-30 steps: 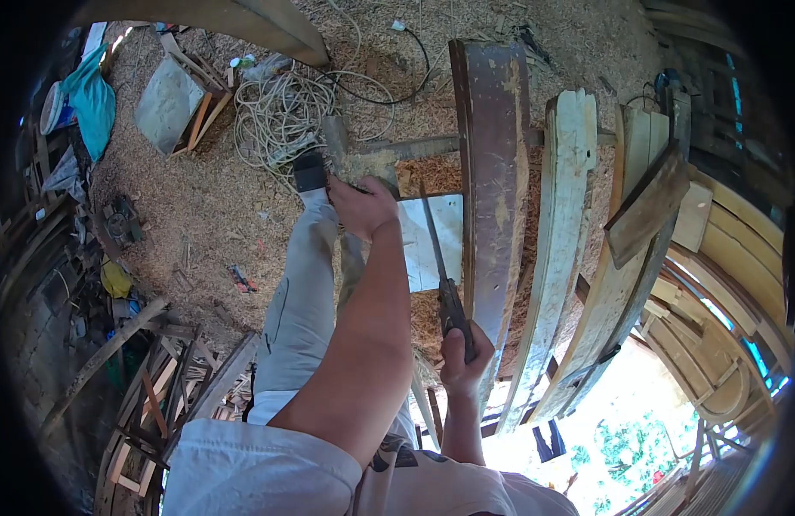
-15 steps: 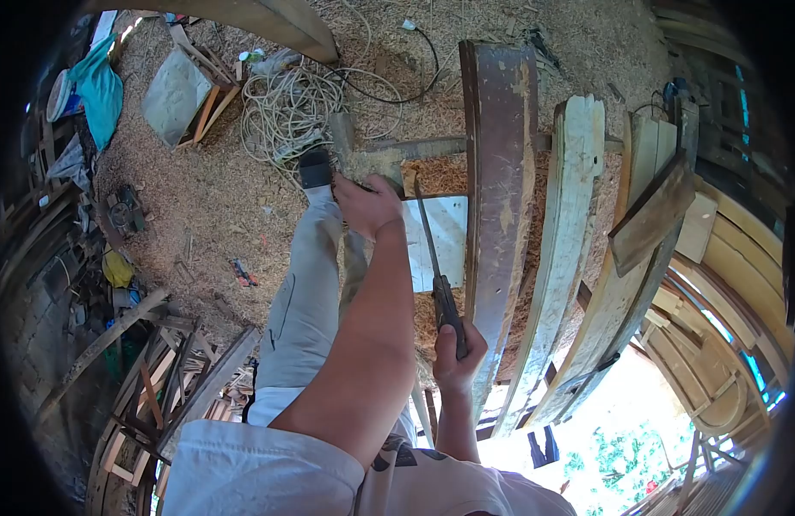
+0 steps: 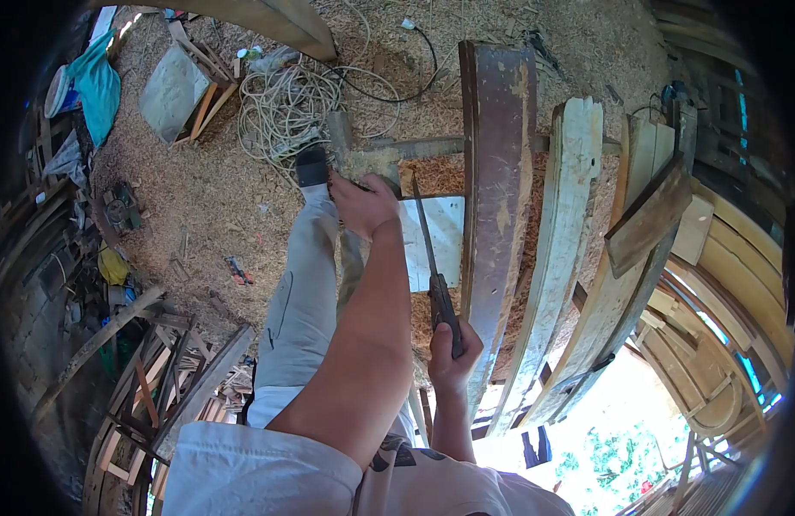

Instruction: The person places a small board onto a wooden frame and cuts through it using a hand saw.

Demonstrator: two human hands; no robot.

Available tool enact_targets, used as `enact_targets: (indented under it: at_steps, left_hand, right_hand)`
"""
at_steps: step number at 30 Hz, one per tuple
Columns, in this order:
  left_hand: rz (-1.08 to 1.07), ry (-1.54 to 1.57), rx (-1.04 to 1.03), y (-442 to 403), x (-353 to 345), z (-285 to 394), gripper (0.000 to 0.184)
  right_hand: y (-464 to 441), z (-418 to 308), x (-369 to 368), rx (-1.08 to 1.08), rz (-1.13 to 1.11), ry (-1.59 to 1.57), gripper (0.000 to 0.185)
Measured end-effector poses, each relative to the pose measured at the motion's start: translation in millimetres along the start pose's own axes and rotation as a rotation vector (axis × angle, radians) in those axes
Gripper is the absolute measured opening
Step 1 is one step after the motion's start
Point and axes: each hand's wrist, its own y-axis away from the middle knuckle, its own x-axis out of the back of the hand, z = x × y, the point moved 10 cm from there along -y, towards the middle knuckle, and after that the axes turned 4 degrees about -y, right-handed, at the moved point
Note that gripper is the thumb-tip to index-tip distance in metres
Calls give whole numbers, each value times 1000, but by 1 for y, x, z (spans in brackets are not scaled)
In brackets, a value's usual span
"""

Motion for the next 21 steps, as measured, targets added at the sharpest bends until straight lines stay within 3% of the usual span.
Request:
enact_targets:
  at_steps: [21]
  left_hand:
    - [8, -15, 3, -1, 4, 0, 55]
  right_hand:
    - [2, -1, -2, 25, 13, -49, 34]
